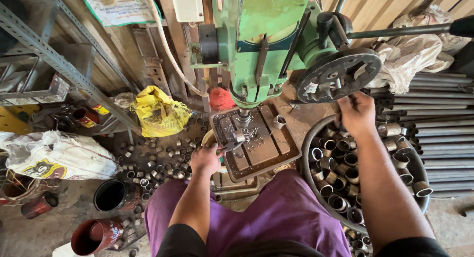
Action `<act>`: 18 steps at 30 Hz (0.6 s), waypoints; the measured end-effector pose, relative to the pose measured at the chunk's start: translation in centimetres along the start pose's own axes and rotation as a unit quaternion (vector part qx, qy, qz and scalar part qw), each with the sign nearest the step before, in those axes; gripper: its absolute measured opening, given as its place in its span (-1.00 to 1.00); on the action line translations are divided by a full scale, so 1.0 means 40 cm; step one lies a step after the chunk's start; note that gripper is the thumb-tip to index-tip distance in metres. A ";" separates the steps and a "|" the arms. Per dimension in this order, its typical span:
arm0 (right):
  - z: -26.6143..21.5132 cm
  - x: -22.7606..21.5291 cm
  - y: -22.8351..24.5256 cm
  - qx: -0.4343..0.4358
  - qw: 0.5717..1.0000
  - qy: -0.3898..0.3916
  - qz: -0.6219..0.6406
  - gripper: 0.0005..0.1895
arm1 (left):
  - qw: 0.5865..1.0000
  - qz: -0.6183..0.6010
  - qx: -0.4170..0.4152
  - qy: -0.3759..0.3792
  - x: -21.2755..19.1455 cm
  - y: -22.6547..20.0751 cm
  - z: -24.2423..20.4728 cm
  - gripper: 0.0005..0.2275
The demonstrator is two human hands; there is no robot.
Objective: The person operates a drill press to drill holes in small cylindrical metal parts. They pick up parts from a large bowl, place them under the drill bit, lower the drill using the handwheel, and then remove the drilled parts. The person also uses a brush to clean metal shavings from the drill bit and table.
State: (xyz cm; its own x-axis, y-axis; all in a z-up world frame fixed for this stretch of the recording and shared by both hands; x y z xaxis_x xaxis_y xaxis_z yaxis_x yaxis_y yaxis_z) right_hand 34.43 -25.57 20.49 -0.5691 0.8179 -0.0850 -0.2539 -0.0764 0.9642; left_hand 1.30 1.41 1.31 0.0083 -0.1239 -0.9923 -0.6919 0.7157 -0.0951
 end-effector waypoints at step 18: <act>0.192 -0.005 -0.238 -0.014 0.991 -0.079 0.110 -0.53 | 0.999 0.002 -0.011 0.043 0.030 0.009 0.009 -0.74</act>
State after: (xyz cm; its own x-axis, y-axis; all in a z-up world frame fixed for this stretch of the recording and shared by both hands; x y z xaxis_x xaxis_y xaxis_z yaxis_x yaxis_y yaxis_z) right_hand 42.98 -20.63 13.27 -0.4832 0.8592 0.1684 -0.1606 -0.2761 0.9476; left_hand 1.32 1.78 0.05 -0.0551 -0.1807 -0.9820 -0.7071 0.7015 -0.0894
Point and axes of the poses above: each hand's wrist, its own z-axis towards the middle knuckle, its own x-axis out of the palm, y = z × x, the point moved 2 cm from there along z, towards the middle knuckle, and after that the axes turned 12 degrees about z, right-handed, at the moved point
